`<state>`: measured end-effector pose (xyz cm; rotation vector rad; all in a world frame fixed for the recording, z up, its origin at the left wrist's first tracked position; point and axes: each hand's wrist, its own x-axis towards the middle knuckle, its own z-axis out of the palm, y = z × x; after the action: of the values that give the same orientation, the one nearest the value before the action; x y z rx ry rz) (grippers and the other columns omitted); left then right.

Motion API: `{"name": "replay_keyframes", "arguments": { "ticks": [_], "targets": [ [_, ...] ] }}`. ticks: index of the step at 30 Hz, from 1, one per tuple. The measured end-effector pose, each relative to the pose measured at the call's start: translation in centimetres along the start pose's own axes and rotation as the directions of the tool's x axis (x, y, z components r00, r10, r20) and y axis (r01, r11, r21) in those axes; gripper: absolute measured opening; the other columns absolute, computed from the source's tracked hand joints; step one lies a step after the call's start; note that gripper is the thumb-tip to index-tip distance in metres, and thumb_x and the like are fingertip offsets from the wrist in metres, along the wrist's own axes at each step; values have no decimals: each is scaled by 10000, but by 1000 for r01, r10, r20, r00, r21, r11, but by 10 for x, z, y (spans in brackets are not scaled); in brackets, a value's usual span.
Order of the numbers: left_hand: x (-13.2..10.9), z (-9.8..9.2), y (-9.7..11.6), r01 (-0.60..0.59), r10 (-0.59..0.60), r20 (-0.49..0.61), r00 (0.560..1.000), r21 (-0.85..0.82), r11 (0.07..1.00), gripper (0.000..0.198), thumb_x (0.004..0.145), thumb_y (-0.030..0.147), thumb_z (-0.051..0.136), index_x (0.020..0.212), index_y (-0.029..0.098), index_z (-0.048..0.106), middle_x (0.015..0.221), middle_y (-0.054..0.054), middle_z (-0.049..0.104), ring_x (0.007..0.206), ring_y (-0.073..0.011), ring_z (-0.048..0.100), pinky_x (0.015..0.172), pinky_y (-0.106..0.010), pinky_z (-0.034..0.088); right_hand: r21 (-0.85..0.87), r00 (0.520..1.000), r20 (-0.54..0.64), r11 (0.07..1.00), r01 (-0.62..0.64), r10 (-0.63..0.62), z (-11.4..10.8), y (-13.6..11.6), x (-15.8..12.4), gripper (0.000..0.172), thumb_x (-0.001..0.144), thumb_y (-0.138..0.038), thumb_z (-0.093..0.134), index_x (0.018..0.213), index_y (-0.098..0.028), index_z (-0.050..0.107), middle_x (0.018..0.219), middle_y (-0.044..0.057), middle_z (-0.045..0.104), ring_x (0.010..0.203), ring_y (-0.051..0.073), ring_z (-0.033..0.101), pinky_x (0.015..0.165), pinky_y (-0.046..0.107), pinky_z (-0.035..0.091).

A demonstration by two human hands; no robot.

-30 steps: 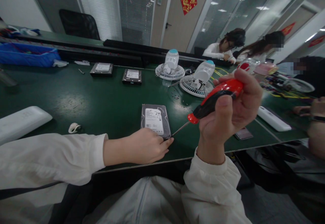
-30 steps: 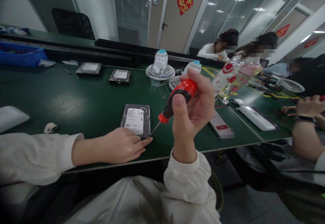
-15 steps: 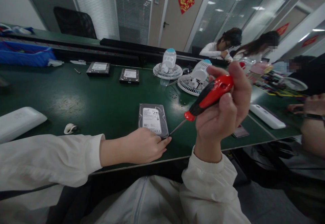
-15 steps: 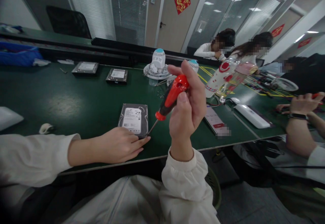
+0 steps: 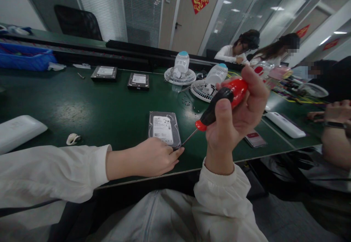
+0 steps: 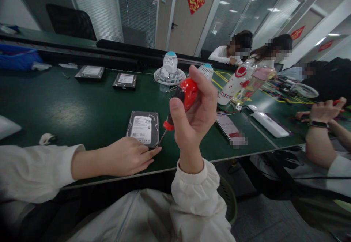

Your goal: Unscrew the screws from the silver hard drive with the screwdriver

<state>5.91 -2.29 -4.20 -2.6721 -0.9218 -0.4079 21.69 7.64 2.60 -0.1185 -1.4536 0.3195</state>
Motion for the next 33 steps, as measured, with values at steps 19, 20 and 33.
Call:
{"name": "replay_keyframes", "arguments": {
  "ticks": [19, 20, 33],
  "targets": [
    [2, -3, 0, -17, 18, -37, 999, 22, 1000, 365, 973, 264, 493, 1225, 44, 640, 686, -56, 730, 534, -213, 680, 458, -336, 491, 48, 1000, 6, 999, -17, 17, 1, 6, 1, 395, 890, -401, 492, 1253, -332, 630, 1207, -1, 670, 1190, 221, 630, 1091, 484, 476],
    [2, -4, 0, -18, 19, -42, 999, 27, 999, 358, 975, 262, 489, 1211, 47, 649, 676, -58, 727, 529, -210, 679, 459, -327, 488, 42, 1000, 17, 999, -13, 13, 1, 6, 1, 398, 891, -393, 503, 1270, -342, 613, 1224, -10, 655, 1163, 204, 641, 1062, 457, 500],
    [1, -4, 1, -17, 18, -13, 1000, 25, 1000, 374, 972, 269, 494, 1234, 44, 640, 688, -65, 731, 537, -214, 682, 460, -337, 502, -35, 998, -38, 998, 46, -47, -1, 9, 0, 390, 855, -402, 601, 1240, -341, 610, 1167, 4, 627, 1079, 203, 637, 969, 452, 537]
  ]
}}
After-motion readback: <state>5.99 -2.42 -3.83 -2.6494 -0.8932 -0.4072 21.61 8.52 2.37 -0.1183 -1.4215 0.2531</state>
